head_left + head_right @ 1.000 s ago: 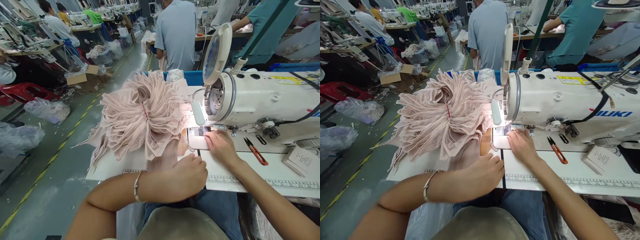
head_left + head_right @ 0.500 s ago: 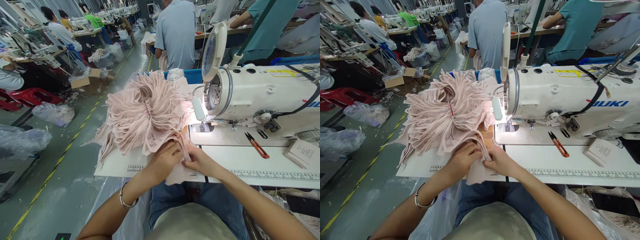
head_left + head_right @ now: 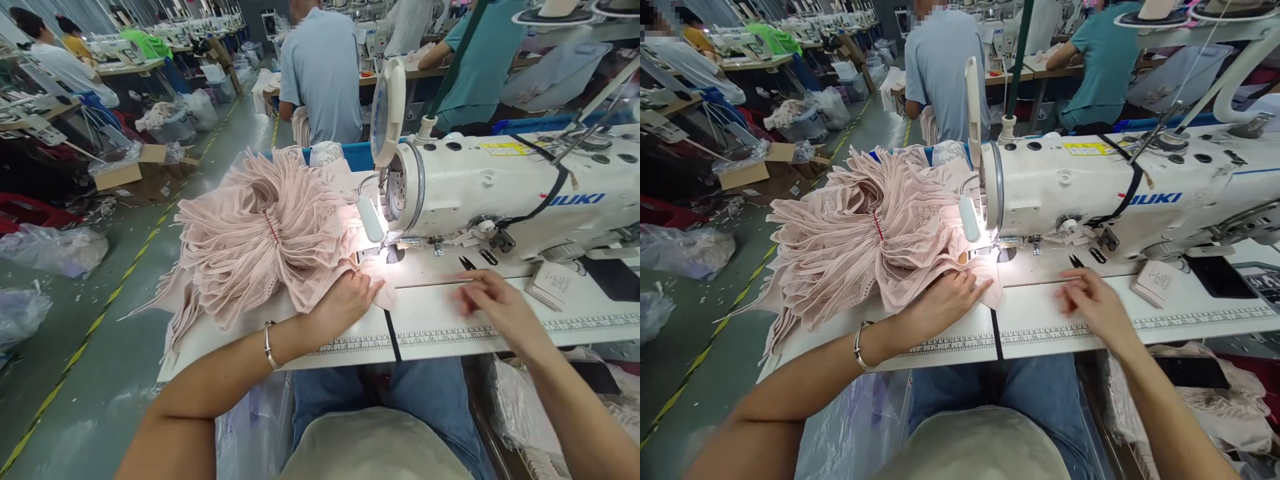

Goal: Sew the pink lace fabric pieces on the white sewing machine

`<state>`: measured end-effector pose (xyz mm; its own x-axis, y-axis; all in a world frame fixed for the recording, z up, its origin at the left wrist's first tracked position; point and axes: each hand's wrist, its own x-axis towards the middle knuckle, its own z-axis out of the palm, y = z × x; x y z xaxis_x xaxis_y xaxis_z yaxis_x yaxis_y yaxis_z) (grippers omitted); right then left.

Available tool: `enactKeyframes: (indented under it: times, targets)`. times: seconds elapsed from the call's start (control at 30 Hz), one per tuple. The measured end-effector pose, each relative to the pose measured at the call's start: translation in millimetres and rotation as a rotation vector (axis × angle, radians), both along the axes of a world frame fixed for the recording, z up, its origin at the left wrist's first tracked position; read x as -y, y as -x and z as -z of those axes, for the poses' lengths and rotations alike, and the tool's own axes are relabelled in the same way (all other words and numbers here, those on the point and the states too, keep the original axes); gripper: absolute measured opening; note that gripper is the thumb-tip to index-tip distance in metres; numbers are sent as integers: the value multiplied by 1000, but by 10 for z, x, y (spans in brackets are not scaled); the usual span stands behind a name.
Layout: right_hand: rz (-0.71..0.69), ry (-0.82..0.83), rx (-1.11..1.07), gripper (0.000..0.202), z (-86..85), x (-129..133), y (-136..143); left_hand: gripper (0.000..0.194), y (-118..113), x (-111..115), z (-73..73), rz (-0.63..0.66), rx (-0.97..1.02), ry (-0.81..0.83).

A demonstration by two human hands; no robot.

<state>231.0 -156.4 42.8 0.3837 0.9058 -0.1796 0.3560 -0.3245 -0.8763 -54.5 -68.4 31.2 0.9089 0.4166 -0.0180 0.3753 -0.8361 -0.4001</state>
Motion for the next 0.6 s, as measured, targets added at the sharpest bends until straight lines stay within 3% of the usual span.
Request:
enactKeyframes:
  times: [0.07,0.1,0.17,0.23,0.33,0.6]
  targets:
    - [204,-88,562,18,-28,101,-402,50,-15,46,5,1,-20,-42]
    - [225,-102,789,13,-33,145,-599,49,-33,55,14,28,-27,-57]
    - [153,-28,1018,13,-30,219,-932,46,-91,44,23,110,-41,-75]
    - [114,87,1013,6,-23,270,-1146,36,-158,-1,1,186,-50,-79]
    - [116,115,933,4,-21,297,-1272,26,-213,-98,-72,219,-51,-24]
    - [108,135,951,15,-31,291,-1368,24,-100,-275,-161,64,19,242]
